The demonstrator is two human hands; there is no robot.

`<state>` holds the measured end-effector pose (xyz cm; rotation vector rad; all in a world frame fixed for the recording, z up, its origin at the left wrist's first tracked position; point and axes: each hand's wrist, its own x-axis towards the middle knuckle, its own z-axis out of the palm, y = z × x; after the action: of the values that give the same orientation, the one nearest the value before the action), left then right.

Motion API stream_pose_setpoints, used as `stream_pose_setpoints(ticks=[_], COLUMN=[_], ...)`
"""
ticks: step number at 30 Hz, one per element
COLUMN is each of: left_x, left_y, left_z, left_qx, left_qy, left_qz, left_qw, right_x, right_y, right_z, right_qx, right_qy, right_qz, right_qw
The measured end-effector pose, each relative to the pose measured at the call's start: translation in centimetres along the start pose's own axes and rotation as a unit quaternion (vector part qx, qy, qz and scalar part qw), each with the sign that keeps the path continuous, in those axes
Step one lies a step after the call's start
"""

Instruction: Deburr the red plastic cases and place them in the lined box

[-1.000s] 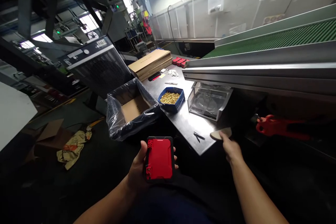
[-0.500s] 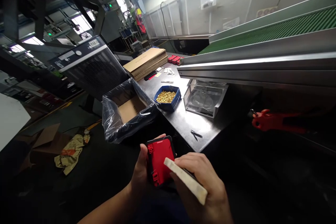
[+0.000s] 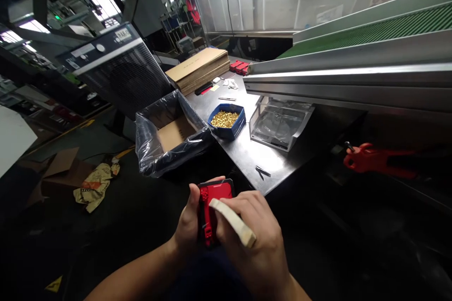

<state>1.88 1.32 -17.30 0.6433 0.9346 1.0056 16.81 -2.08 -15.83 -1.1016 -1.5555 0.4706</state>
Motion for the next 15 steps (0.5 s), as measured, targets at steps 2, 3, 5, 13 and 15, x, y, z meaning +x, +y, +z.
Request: stream_pose_setpoints(ticks=[2, 3, 5, 13, 15], left_x=[-0.01, 0.0, 0.03, 0.35, 0.33], left_y=[-0.16, -0.22, -0.25, 0.38, 0.64], left_z=[0.07, 0.1, 0.16, 0.29, 0.43], left_qx=[0.003, 0.007, 0.009, 0.036, -0.003], left_qy=[0.002, 0.005, 0.005, 0.018, 0.016], left_qz=[-0.001, -0.001, 0.0, 0.031, 0.005], left_qw=[1.0, 1.0, 1.0, 0.999, 1.0], right_x=[0.02, 0.01, -0.06, 0.01, 0.0], right_y=[-0.01, 0.02, 0.12, 0.41, 0.84], right_z=[0.0, -0.03, -0.1, 0.12, -0.16], right_qx=[-0.002, 0.004, 0.01, 0.002, -0.01], right_qy=[-0.008, -0.012, -0.007, 0.011, 0.03], right_qz=[0.009, 0.005, -0.001, 0.002, 0.065], right_qw=[1.0, 1.0, 1.0, 1.0, 0.997])
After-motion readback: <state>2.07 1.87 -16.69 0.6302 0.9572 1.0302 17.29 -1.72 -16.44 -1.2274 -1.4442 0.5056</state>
